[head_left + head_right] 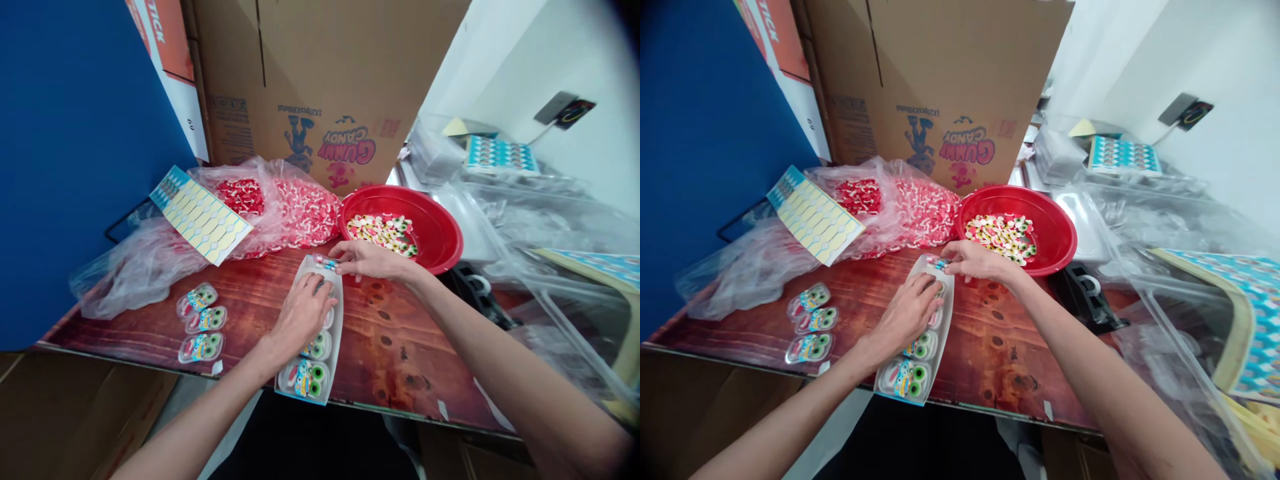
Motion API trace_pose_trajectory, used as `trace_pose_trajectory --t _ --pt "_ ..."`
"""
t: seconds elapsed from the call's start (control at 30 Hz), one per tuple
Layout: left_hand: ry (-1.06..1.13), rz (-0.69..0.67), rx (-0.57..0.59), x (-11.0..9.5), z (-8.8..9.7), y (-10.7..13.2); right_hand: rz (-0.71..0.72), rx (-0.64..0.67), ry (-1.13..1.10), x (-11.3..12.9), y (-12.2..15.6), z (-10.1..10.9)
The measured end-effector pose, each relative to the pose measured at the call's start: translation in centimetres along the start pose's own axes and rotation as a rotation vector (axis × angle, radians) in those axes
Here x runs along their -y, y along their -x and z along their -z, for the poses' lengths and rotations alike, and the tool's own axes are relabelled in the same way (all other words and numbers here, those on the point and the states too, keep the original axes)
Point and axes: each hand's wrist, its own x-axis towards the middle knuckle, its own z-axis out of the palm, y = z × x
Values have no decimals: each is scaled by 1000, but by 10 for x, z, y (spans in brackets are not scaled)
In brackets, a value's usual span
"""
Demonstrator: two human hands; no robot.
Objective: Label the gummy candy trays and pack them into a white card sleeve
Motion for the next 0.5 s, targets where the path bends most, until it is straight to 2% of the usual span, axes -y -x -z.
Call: trace_pose_trajectory --t 0.2,0.4,0.5 --pt "24 11 -69 9 -13 5 91 -50 515 12 -11 -8" --pt "26 20 -103 7 -18 6 120 -128 870 -1 -20 -39" --pt "36 23 -103 6 -18 7 96 -209 958 -8 -20 -52"
